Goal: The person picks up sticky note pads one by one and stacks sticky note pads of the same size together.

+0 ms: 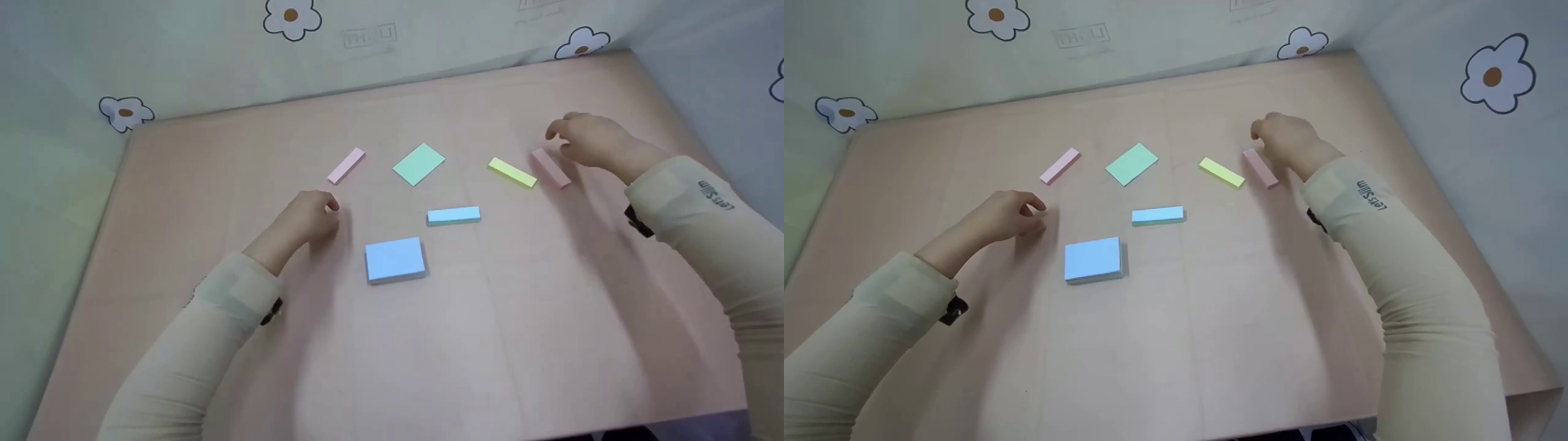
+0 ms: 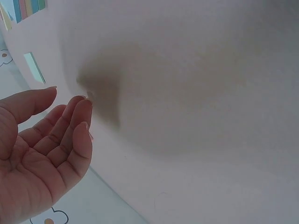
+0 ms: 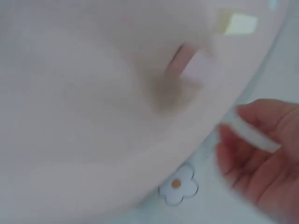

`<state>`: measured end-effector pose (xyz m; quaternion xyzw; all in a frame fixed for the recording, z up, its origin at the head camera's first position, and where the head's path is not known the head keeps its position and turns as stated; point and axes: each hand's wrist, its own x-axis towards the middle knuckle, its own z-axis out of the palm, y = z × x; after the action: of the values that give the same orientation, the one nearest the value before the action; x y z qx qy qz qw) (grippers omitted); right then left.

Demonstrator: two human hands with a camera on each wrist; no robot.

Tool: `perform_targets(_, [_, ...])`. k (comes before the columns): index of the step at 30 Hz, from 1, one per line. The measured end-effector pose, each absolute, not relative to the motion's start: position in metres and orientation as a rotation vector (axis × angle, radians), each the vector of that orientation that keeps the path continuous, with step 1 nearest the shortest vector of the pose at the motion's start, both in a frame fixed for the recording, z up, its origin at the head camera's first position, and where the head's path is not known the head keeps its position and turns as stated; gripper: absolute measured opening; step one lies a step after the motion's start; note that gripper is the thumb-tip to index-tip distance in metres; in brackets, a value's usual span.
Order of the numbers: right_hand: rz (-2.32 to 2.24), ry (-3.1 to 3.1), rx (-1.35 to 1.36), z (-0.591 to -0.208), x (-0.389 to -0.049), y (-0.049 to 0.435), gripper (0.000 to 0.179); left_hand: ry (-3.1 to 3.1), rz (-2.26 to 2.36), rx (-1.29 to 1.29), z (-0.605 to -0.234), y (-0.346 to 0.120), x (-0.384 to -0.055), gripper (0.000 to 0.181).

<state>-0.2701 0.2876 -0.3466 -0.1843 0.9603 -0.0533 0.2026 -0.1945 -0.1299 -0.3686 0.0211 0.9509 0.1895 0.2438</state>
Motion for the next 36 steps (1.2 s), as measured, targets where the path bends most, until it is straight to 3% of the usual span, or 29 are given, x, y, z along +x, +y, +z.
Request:
perform_targets(4, [0.013, 2.724, -1.059, -0.357, -0.273, 0.294, 0.036, 2.598, 0.512, 0.074, -0.369, -0.13, -0.195, 0.033])
perform_targets(8, [0.065, 2.725, -1.297, -0.371, -0.278, 0.299, 0.038, 2.601, 0.515, 0.063, -0.37, -0.129, -0.196, 0.033])
perform_targets(18, [0.092, 2.712, -1.335, -0.386, -0.286, 0.306, 0.034, 2.61, 0.507, 0.075, -0.371, -0.132, -0.195, 0.033])
perform_targets(36, [0.129, 2.674, -1.168, -0.376, -0.288, 0.311, 0.032, 2.601, 0.502, 0.065, -0.37, -0.131, -0.196, 0.033])
